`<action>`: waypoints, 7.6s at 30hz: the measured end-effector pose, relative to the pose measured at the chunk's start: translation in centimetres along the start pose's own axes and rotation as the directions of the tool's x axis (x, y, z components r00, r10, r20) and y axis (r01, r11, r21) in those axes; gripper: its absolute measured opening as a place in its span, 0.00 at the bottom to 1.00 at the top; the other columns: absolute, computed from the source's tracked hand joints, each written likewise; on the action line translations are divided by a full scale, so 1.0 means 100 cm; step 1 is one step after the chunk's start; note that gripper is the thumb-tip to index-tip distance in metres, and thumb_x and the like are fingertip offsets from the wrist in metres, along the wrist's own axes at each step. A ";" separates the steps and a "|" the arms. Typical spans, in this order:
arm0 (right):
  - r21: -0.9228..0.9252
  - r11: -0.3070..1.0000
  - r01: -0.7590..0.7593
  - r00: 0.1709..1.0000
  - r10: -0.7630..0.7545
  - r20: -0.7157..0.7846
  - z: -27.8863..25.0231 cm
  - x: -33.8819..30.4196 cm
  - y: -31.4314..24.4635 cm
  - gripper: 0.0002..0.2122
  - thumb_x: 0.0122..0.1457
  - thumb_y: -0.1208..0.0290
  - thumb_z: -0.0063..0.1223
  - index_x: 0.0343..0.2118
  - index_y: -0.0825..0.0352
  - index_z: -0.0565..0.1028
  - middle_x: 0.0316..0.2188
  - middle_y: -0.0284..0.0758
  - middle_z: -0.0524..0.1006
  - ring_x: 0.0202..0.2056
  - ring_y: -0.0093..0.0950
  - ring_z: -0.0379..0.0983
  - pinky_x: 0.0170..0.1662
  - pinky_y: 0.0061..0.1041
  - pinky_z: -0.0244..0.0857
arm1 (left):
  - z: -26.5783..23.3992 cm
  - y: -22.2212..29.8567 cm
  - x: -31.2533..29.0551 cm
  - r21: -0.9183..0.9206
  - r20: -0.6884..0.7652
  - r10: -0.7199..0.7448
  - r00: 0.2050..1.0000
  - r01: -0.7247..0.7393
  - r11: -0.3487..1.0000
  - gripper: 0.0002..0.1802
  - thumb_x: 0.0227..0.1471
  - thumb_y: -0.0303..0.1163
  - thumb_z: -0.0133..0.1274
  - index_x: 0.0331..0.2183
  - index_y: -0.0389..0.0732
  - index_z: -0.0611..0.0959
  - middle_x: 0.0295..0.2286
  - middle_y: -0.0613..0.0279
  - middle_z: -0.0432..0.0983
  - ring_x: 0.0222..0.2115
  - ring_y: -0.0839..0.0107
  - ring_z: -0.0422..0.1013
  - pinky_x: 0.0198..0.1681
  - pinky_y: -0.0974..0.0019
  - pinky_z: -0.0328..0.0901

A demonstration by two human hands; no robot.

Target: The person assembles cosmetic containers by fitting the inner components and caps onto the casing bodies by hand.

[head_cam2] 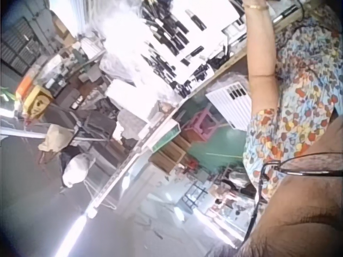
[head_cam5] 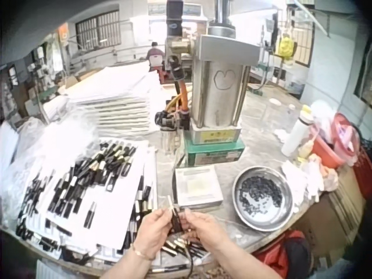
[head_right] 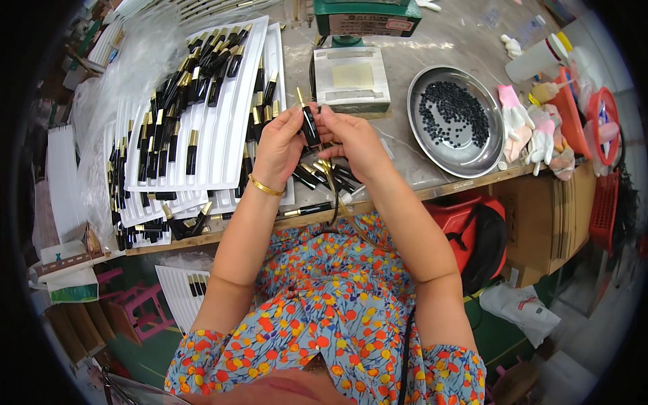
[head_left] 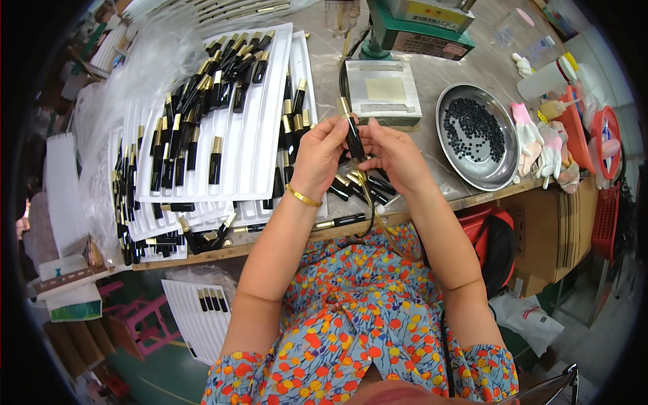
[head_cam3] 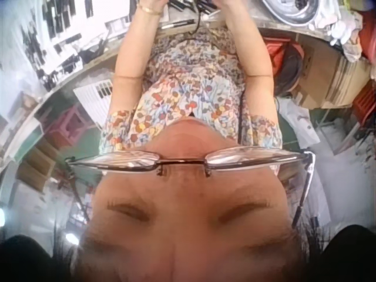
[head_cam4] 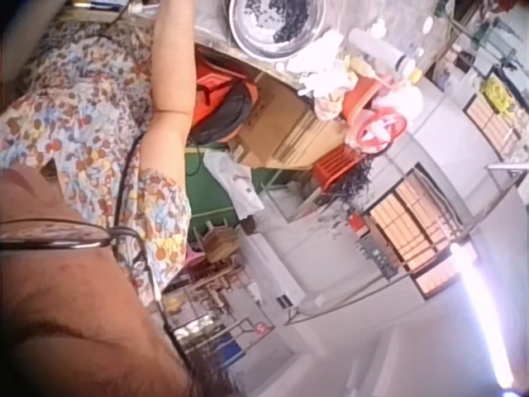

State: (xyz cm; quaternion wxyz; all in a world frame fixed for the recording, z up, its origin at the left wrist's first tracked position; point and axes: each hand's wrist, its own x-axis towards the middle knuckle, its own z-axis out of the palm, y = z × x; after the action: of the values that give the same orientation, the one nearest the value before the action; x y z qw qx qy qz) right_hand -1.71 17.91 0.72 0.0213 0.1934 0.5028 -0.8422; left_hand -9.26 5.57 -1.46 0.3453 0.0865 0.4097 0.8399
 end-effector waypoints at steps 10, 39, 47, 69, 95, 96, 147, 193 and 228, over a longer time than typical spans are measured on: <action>0.222 0.970 -0.104 0.978 0.059 0.200 0.004 0.011 0.006 0.17 0.59 0.59 0.37 0.36 0.71 0.71 0.28 0.39 0.76 0.28 0.27 0.75 0.31 0.21 0.70 | -0.009 -0.002 0.002 -0.046 -0.026 -0.145 0.989 0.144 0.988 0.14 0.54 0.34 0.44 0.37 0.33 0.74 0.14 0.75 0.61 0.14 0.86 0.55 0.16 0.83 0.54; 0.246 0.969 -0.035 0.980 -0.014 0.196 -0.003 0.009 0.017 0.14 0.57 0.67 0.44 0.37 0.76 0.70 0.32 0.42 0.75 0.33 0.28 0.74 0.37 0.23 0.72 | 0.000 0.002 -0.002 0.013 -0.040 -0.105 0.994 0.106 0.994 0.12 0.51 0.30 0.47 0.34 0.29 0.76 0.28 0.58 0.74 0.23 0.81 0.69 0.25 0.80 0.66; 0.243 0.970 -0.019 0.988 -0.020 0.156 0.003 0.007 0.014 0.14 0.58 0.68 0.42 0.38 0.76 0.69 0.35 0.41 0.73 0.33 0.28 0.74 0.37 0.22 0.71 | 0.001 0.004 0.001 -0.100 -0.009 -0.177 0.984 0.176 0.979 0.16 0.55 0.33 0.41 0.35 0.28 0.75 0.28 0.57 0.74 0.24 0.79 0.70 0.26 0.81 0.66; 0.096 0.964 0.246 0.960 -0.256 0.113 0.000 -0.003 0.031 0.18 0.58 0.66 0.41 0.48 0.72 0.66 0.34 0.34 0.75 0.27 0.21 0.73 0.27 0.14 0.66 | -0.002 -0.002 0.002 -0.094 0.190 -0.077 0.979 0.097 0.991 0.21 0.55 0.38 0.40 0.43 0.28 0.69 0.38 0.51 0.70 0.35 0.69 0.70 0.31 0.74 0.67; -0.086 0.928 0.363 0.930 -0.354 0.101 0.003 -0.003 0.040 0.16 0.58 0.72 0.40 0.50 0.70 0.64 0.29 0.32 0.73 0.24 0.17 0.69 0.26 0.13 0.64 | 0.010 0.005 -0.005 0.311 0.152 0.056 0.987 -0.101 0.945 0.16 0.54 0.26 0.39 0.45 0.31 0.67 0.40 0.52 0.69 0.41 0.63 0.68 0.37 0.71 0.67; -0.085 0.927 0.366 0.929 -0.357 0.100 0.003 -0.003 0.040 0.16 0.58 0.72 0.40 0.50 0.70 0.64 0.29 0.32 0.73 0.24 0.17 0.69 0.26 0.13 0.64 | 0.011 0.004 -0.006 0.312 0.154 0.056 0.986 -0.102 0.944 0.16 0.54 0.26 0.39 0.45 0.31 0.67 0.40 0.52 0.69 0.41 0.63 0.68 0.37 0.71 0.67; -0.477 0.738 0.478 0.770 -0.613 -0.178 0.009 0.000 0.050 0.19 0.48 0.73 0.56 0.43 0.74 0.69 0.24 0.38 0.76 0.22 0.20 0.72 0.24 0.17 0.65 | 0.001 -0.010 -0.003 0.078 -0.071 -0.070 0.995 0.075 0.994 0.15 0.56 0.32 0.40 0.39 0.31 0.74 0.30 0.60 0.74 0.28 0.75 0.70 0.30 0.74 0.65; -0.856 0.212 0.472 0.727 -0.642 0.242 -0.048 -0.088 0.011 0.10 0.50 0.65 0.51 0.33 0.63 0.76 0.27 0.40 0.74 0.28 0.38 0.71 0.32 0.29 0.64 | 0.034 -0.036 -0.089 0.255 -0.106 -0.069 0.992 0.094 0.962 0.14 0.53 0.31 0.46 0.39 0.31 0.71 0.31 0.56 0.73 0.34 0.69 0.71 0.35 0.71 0.68; -0.992 0.125 -0.024 0.739 -0.666 -0.102 -0.221 -0.056 -0.079 0.09 0.49 0.79 0.52 0.34 0.70 0.72 0.30 0.33 0.73 0.25 0.17 0.67 0.28 0.16 0.61 | -0.064 0.109 -0.131 0.286 -0.388 0.251 0.887 -0.144 0.947 0.16 0.47 0.24 0.51 0.40 0.29 0.69 0.32 0.54 0.72 0.32 0.69 0.72 0.36 0.70 0.69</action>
State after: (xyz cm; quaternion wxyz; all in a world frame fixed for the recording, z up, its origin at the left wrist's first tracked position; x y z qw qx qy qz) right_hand 8.35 39.79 -0.02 -0.1991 0.2400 0.9229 -0.2258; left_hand -7.77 -11.60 4.39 0.1477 -0.0115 0.5654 0.8114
